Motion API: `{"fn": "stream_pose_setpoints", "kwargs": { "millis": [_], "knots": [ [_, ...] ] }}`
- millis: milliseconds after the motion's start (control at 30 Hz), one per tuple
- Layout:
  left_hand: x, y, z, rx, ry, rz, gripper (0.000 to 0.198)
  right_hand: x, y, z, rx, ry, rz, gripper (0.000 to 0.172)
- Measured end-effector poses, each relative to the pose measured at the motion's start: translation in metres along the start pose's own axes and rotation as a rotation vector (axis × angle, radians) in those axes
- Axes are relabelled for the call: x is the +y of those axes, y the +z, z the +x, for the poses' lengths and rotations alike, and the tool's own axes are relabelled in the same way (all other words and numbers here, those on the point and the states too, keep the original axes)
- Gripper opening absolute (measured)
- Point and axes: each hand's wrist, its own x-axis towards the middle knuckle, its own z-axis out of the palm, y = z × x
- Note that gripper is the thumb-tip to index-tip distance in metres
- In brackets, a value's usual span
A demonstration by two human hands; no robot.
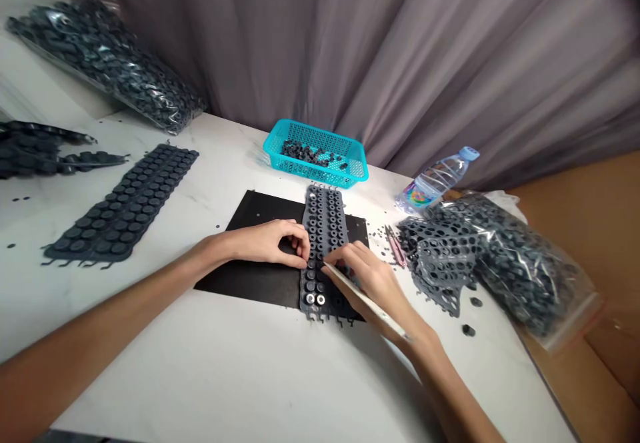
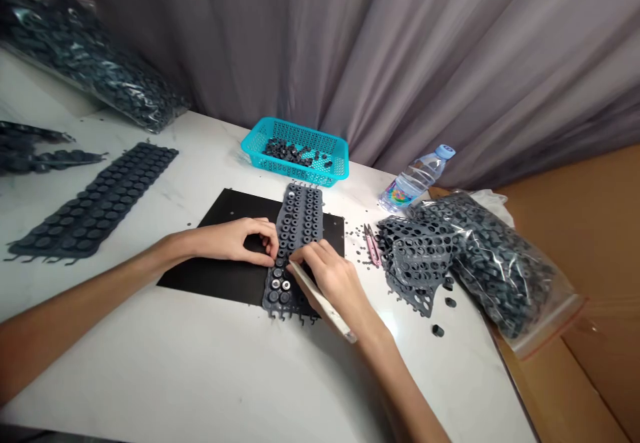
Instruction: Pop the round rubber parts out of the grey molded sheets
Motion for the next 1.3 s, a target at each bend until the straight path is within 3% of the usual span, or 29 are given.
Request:
{"fn": "stream_pose_setpoints", "kwargs": {
  "millis": [233, 633, 1100, 1300],
  "knots": [
    [-0.002, 0.004, 0.001, 0.044, 0.006, 0.027, 0.020, -0.001, 0.001, 0.002, -0.092, -0.069, 0.090, 0.019],
    [-0.003, 0.004, 0.002, 0.034, 0.005, 0.045, 0.019, -0.007, 0.002, 0.001, -0.101, -0.053, 0.028, 0.022],
    [-0.011, 0.007, 0.003, 0.052, 0.021, 0.042, 0.019, 0.005, 0.021, -0.001, -0.016, -0.172, -0.233, 0.021],
    [-0.010, 0.008, 0.004, 0.050, 0.028, 0.059, 0.018, -0.003, 0.034, -0.002, 0.023, -0.183, -0.337, 0.021]
  ]
}}
